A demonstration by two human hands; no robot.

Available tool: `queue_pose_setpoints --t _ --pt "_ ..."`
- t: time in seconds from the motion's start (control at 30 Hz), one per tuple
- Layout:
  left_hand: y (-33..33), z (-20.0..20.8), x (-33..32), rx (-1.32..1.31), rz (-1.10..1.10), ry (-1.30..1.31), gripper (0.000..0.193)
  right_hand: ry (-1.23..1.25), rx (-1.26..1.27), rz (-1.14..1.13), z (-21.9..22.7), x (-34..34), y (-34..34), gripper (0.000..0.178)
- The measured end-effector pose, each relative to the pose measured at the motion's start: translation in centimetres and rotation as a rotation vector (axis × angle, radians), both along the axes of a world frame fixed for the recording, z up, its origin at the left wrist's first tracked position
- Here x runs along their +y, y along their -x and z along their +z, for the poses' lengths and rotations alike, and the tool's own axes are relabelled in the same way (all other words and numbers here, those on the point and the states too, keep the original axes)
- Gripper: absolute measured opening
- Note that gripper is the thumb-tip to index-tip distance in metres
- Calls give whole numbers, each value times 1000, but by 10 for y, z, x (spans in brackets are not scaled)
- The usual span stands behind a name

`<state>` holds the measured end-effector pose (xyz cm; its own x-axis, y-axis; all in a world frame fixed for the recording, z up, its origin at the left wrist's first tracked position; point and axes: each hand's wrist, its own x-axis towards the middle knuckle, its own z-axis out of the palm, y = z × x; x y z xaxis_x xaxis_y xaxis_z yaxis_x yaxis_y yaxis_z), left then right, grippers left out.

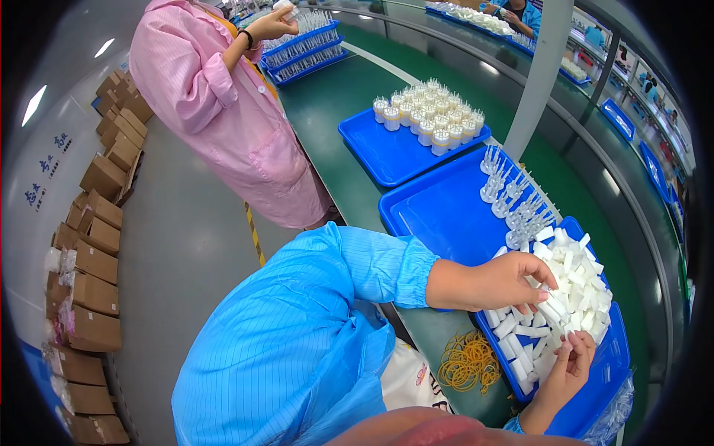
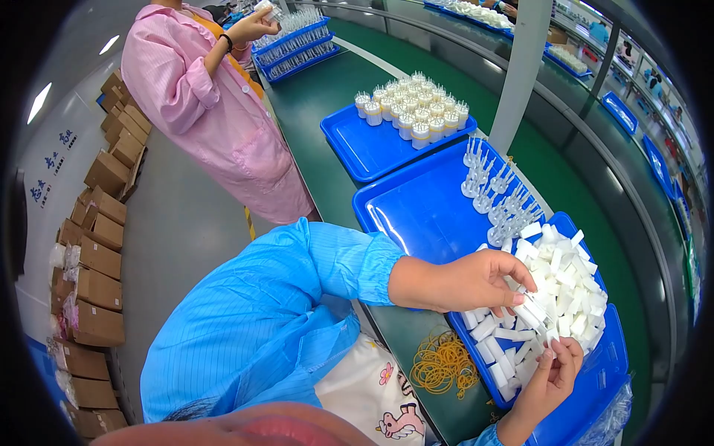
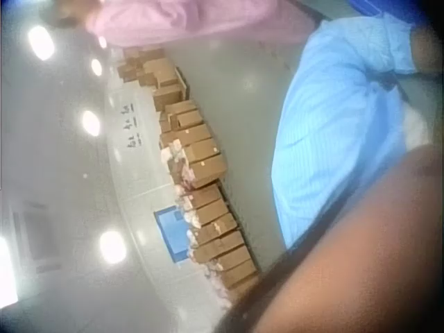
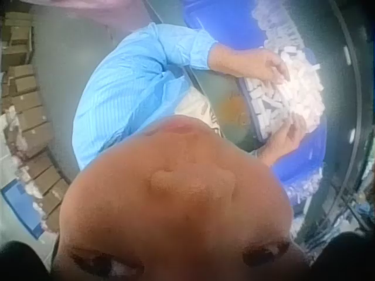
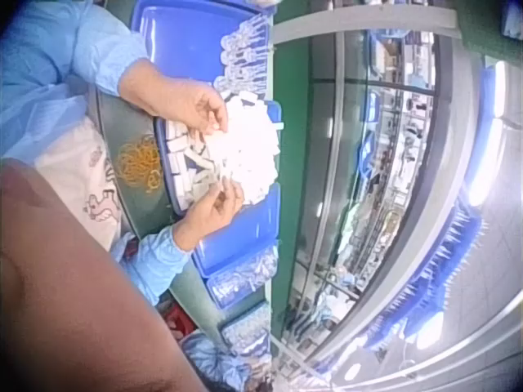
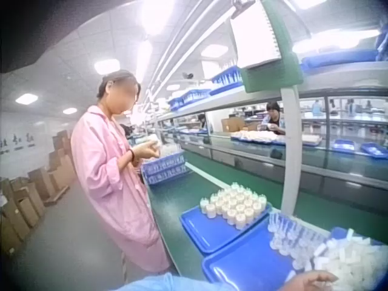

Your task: The person fits foam pieces around plastic components by hand, secures the assembled bundle with a rubber band, and places it onto a tray.

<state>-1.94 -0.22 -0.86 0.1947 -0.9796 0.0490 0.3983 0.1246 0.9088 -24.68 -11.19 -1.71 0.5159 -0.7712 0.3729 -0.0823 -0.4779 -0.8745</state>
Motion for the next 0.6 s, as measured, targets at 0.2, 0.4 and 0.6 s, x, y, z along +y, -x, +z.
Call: queue_pose_setpoints --t 0.2,0.4,0.6 --pt "0 -5 -1 -18 36 33 26 58 -30 45 -2 -2 1 17" --pt "1 3 3 -16 63 27 27 -139 -89 6 -7 -4 1 15" --pt "6 4 -1 -31 3 14 28 -197 -140 -150 -18 -10 19 17"
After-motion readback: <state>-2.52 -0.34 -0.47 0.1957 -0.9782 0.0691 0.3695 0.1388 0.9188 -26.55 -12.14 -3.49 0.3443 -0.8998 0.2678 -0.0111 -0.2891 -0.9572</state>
